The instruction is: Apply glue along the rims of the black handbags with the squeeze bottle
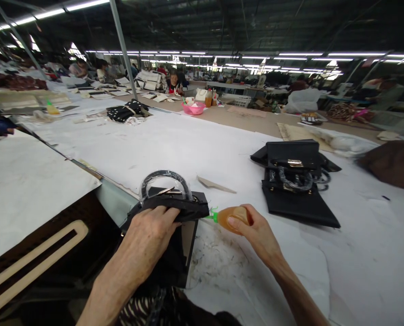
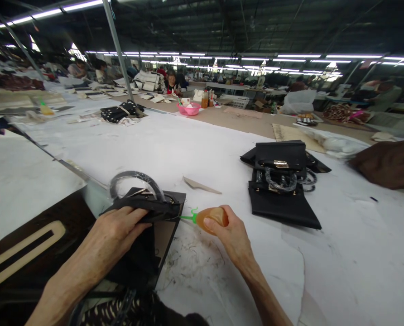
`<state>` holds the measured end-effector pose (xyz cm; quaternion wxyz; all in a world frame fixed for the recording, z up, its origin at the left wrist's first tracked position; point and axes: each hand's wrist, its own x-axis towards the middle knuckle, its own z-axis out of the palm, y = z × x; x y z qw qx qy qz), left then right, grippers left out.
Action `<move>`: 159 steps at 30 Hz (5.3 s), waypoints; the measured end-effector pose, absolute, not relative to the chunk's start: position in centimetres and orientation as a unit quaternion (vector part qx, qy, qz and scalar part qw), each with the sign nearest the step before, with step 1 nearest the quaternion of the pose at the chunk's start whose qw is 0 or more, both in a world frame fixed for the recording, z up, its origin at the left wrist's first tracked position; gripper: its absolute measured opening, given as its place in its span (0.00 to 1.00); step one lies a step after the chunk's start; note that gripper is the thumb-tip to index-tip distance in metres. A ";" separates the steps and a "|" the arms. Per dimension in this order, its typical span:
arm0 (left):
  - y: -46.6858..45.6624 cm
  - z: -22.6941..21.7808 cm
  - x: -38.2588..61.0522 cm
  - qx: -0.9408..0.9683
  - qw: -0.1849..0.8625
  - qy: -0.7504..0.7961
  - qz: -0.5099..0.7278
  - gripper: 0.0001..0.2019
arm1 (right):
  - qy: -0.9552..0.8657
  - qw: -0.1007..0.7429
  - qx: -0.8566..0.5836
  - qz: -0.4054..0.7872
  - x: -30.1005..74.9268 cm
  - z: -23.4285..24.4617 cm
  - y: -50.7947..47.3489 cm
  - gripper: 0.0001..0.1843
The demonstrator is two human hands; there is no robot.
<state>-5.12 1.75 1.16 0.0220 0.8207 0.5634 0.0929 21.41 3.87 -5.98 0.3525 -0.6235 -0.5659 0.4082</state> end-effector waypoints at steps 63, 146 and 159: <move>1.5 0.6 -5.2 0.836 0.008 0.541 0.095 0.03 | -0.550 0.298 -0.603 0.494 21.6 -4.5 1.4 0.15; 3.2 1.4 -5.1 0.849 0.019 0.527 0.036 0.03 | -0.500 0.289 -0.637 0.510 21.0 -3.2 -4.1 0.19; 3.4 1.4 -5.0 0.848 0.016 0.529 0.022 0.03 | -0.519 0.259 -0.668 0.466 21.3 -3.7 -4.9 0.25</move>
